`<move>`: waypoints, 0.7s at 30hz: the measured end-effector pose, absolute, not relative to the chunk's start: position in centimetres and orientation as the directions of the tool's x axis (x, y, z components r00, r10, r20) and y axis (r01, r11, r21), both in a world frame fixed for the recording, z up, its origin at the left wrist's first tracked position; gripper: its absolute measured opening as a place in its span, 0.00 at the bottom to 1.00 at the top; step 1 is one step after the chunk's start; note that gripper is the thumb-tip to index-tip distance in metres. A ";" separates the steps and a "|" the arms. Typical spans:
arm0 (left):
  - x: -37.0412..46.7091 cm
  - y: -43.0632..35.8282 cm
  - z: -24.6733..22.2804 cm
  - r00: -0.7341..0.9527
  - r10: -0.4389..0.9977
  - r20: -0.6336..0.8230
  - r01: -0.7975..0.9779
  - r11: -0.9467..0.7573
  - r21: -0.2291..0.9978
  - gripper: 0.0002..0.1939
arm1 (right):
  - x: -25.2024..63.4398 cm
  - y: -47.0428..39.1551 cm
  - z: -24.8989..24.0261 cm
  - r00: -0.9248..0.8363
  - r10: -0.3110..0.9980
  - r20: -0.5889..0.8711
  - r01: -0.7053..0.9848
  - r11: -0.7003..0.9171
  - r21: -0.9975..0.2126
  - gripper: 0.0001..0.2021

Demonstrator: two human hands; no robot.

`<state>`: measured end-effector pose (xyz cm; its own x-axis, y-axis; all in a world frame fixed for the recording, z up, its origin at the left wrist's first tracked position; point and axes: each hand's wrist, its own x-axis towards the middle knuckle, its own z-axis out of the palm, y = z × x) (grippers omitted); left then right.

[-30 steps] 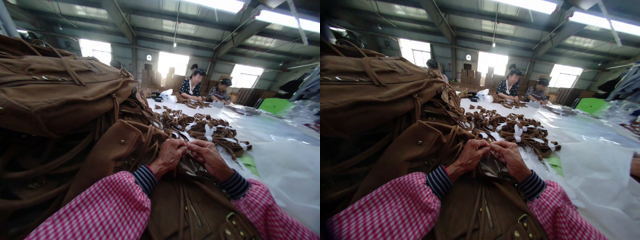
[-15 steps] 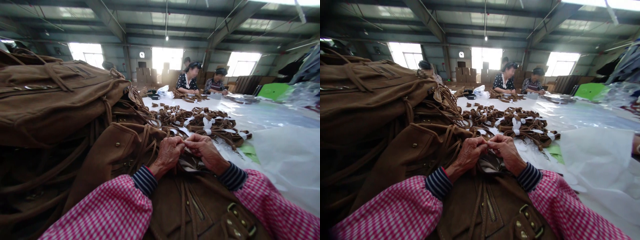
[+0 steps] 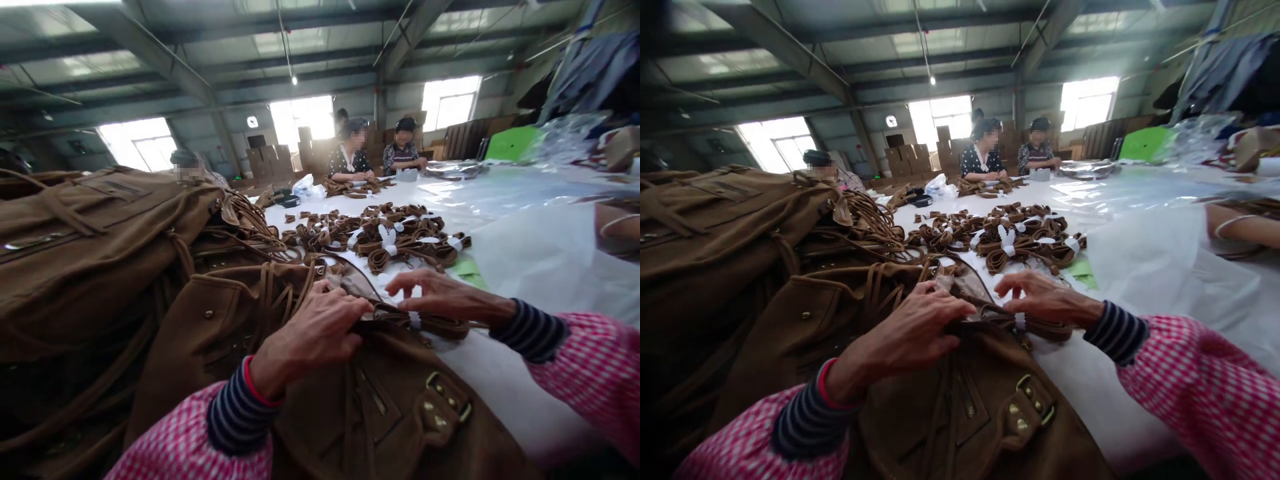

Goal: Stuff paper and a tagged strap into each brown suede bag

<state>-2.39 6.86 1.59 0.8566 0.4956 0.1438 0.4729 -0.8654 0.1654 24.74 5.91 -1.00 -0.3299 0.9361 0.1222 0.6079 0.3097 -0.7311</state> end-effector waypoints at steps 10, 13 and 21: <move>-1.6 5.9 -0.1 0.823 0.484 0.298 0.522 -0.851 -0.060 0.12 | 26.0 4.1 -2.1 -0.567 0.823 0.046 0.704 0.513 -0.491 0.17; -2.4 5.9 1.6 0.778 0.513 0.362 0.535 -0.844 0.046 0.15 | 26.4 4.2 -1.7 -0.490 0.866 0.103 0.743 0.477 -0.470 0.14; -0.6 6.1 4.5 0.828 0.479 0.290 0.495 -0.869 0.021 0.15 | 22.4 8.0 3.5 -0.544 0.832 0.111 0.767 0.547 -0.336 0.11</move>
<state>-0.64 6.15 4.54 0.8283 0.4791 0.2903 0.4952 -0.8686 0.0206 22.45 8.03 3.51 -0.5440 0.8316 0.1114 0.7669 0.5467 -0.3361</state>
